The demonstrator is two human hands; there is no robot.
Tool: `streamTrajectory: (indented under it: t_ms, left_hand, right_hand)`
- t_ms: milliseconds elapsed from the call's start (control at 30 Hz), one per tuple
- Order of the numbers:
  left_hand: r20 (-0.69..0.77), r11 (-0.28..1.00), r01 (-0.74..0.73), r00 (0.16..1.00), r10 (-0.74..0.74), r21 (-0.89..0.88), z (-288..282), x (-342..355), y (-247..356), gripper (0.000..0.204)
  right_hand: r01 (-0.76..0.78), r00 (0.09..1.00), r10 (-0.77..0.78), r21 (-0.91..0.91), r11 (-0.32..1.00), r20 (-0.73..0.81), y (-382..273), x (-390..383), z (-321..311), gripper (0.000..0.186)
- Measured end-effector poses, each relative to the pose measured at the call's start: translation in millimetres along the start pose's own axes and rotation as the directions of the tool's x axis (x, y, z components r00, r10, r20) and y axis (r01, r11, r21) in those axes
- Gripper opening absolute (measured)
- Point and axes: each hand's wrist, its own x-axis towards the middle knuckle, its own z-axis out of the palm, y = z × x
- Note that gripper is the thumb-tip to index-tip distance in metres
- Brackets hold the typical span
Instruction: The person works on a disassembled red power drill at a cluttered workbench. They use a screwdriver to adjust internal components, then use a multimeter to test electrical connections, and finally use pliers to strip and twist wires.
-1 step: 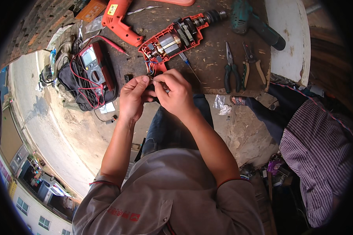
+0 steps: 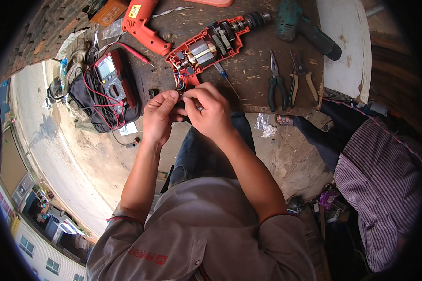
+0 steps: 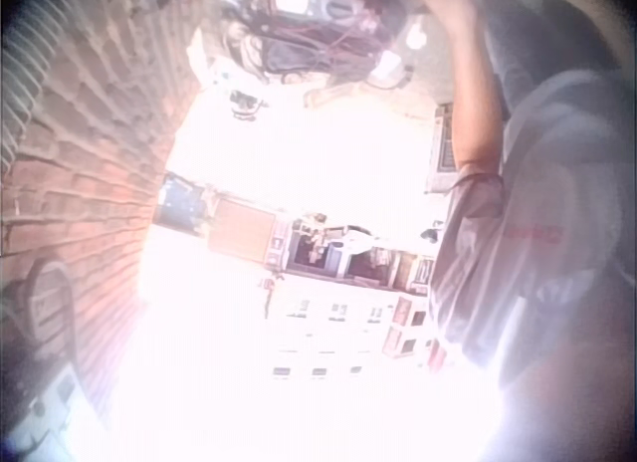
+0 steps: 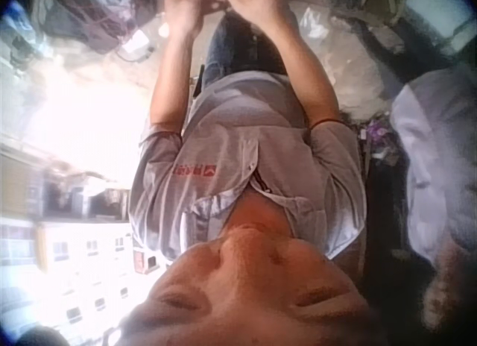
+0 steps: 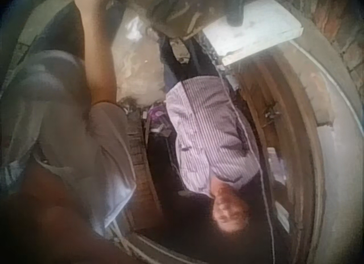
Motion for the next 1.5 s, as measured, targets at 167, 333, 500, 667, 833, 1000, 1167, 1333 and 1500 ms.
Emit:
streamTrajectory:
  t_ms: [167,333,500,667,833,1000,1167,1333,1500]
  left_hand:
    - [-0.008,1.0,-0.004,1.0,0.005,0.008,1.6,-1.2,0.6,0.023]
    - [-0.015,1.0,-0.014,1.0,0.014,0.007,1.0,-0.2,-1.6,0.023]
    - [-0.022,0.998,-0.033,0.999,0.034,0.046,1.7,-0.7,-1.6,0.023]
    - [-0.009,0.991,-0.055,0.998,0.057,0.119,3.0,-2.1,1.6,0.024]
    - [0.014,0.983,-0.056,0.998,0.055,0.172,0.8,-2.6,4.2,0.026]
    - [0.023,0.979,-0.058,0.998,0.054,0.196,1.2,-2.1,5.8,0.025]
    - [0.018,0.972,-0.049,0.999,0.046,0.23,3.6,-2.9,9.4,0.024]
    - [0.017,0.958,-0.067,0.998,0.065,0.28,5.3,-3.9,10.2,0.023]
    - [0.013,0.953,-0.095,0.995,0.095,0.287,8.9,-4.1,7.5,0.022]
  right_hand:
    - [0.0,1.0,0.0,-0.011,1.0,0.01,0.4,-0.2,-0.3,0.009]
    - [0.017,1.0,-0.017,-0.036,0.999,0.015,1.0,0.0,-0.5,0.009]
    - [-0.01,0.998,0.014,-0.075,0.997,0.057,-1.4,-0.8,-3.6,0.012]
    - [-0.022,0.995,0.033,-0.111,0.994,0.094,-0.2,-1.3,-5.7,0.01]
    - [-0.039,0.993,0.052,-0.126,0.991,0.109,-2.2,0.2,-6.8,0.007]
    - [-0.024,0.991,0.041,-0.131,0.991,0.124,-2.5,0.6,-7.6,0.006]
    - [-0.065,0.988,0.08,-0.115,0.991,0.131,-2.8,-0.4,-8.2,0.006]
    - [-0.045,0.988,0.062,-0.129,0.991,0.139,-1.2,-1.1,-8.9,0.006]
    - [-0.15,0.983,0.152,-0.023,0.988,0.102,-1.3,-4.4,-6.1,0.009]
